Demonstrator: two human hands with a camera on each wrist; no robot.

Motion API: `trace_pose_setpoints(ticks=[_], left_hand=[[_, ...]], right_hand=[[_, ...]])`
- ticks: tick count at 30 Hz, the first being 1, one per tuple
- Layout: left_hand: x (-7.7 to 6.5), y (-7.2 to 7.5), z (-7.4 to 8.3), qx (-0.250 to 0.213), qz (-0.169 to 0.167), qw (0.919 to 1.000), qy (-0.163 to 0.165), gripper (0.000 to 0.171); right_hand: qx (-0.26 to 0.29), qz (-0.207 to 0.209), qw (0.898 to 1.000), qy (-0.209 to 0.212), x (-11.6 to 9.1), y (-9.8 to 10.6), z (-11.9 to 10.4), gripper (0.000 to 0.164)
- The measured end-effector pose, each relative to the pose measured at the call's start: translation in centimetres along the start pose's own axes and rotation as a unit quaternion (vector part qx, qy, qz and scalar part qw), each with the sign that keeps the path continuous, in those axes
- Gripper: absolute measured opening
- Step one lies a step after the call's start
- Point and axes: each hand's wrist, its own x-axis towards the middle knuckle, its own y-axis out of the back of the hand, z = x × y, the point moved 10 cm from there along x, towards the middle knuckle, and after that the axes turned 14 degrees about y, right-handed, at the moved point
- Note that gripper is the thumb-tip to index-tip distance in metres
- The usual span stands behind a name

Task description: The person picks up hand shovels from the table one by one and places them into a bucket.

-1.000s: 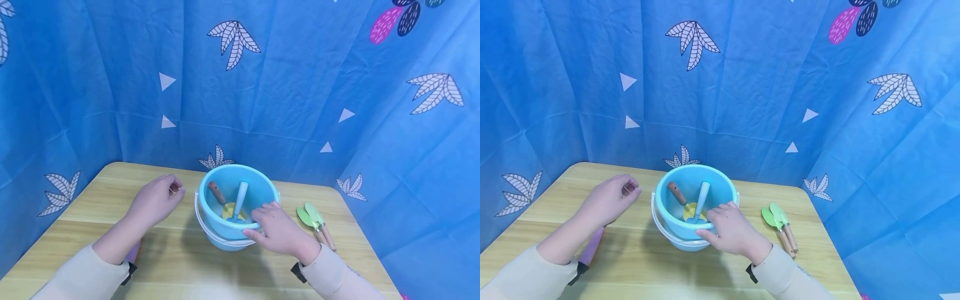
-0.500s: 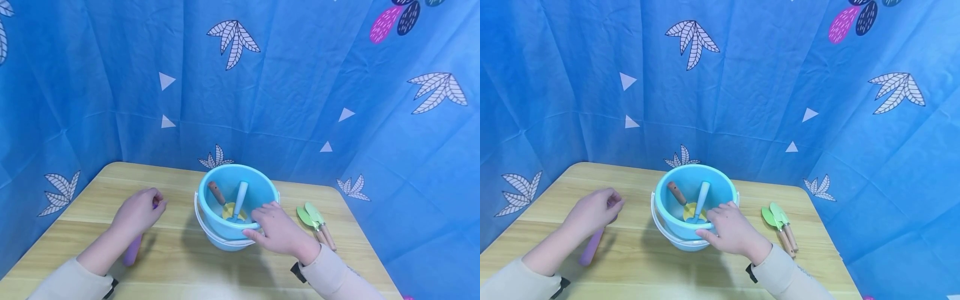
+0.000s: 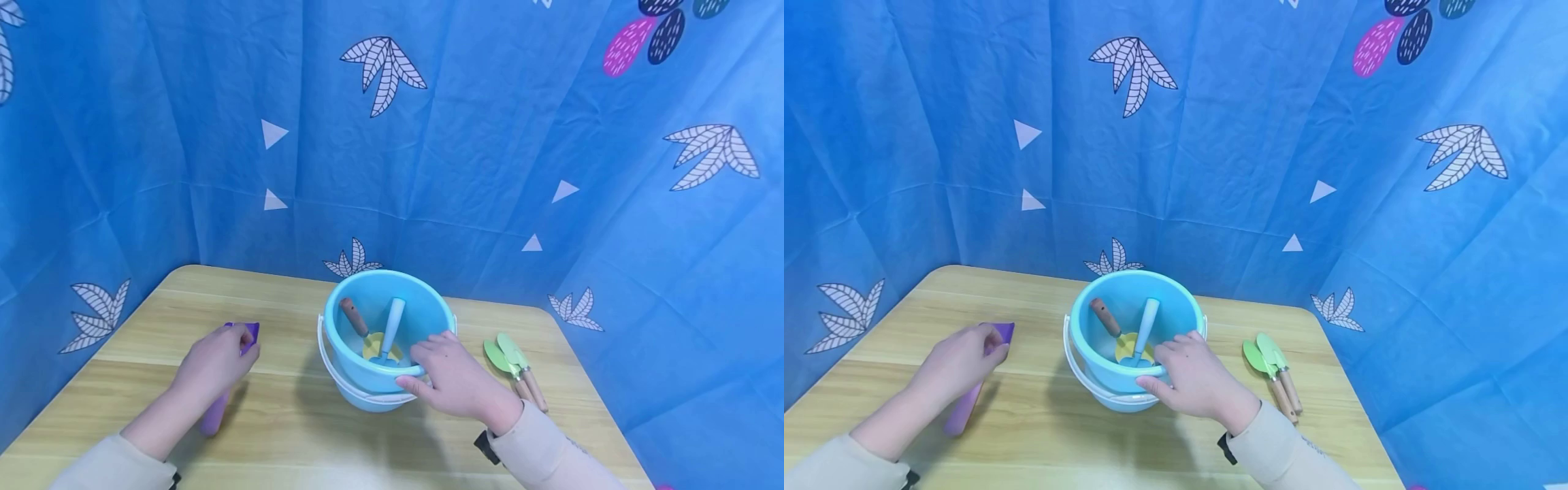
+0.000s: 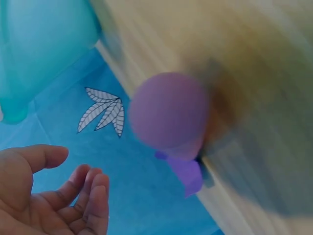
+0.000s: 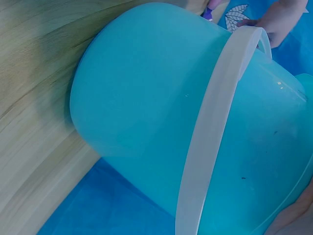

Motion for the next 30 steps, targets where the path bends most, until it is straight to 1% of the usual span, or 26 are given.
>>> trace_pose_setpoints(ticks=[4,9,15,19,23,30], left_hand=[[0.0,-0.9,-1.3,0.013,-0.033,0.9989,0.031,0.032],[0.1,-1.6,-2.6,0.024,-0.067,0.9954,0.064,0.045],[-0.1,-2.3,-3.5,0.028,-0.084,0.9929,0.079,0.043],[-0.3,-3.1,-4.2,0.039,-0.096,0.9907,0.088,0.049],[-0.5,-3.6,-4.6,0.051,-0.099,0.9897,0.090,0.055],[-0.9,-4.1,-5.1,0.056,-0.113,0.9872,0.097,0.055]], right_hand=[[0.002,-0.001,1.000,-0.002,0.0,-0.1,0.0,0.041],[-0.002,-0.004,1.000,0.000,0.0,-0.2,0.1,0.041],[0.001,-0.004,1.000,-0.003,0.0,-0.2,0.1,0.042],[0.001,-0.006,1.000,-0.008,-0.1,-0.1,0.1,0.041],[0.003,-0.008,1.000,-0.010,-0.1,-0.1,0.1,0.041],[0.004,-0.007,1.000,-0.006,-0.1,-0.1,0.0,0.042]])
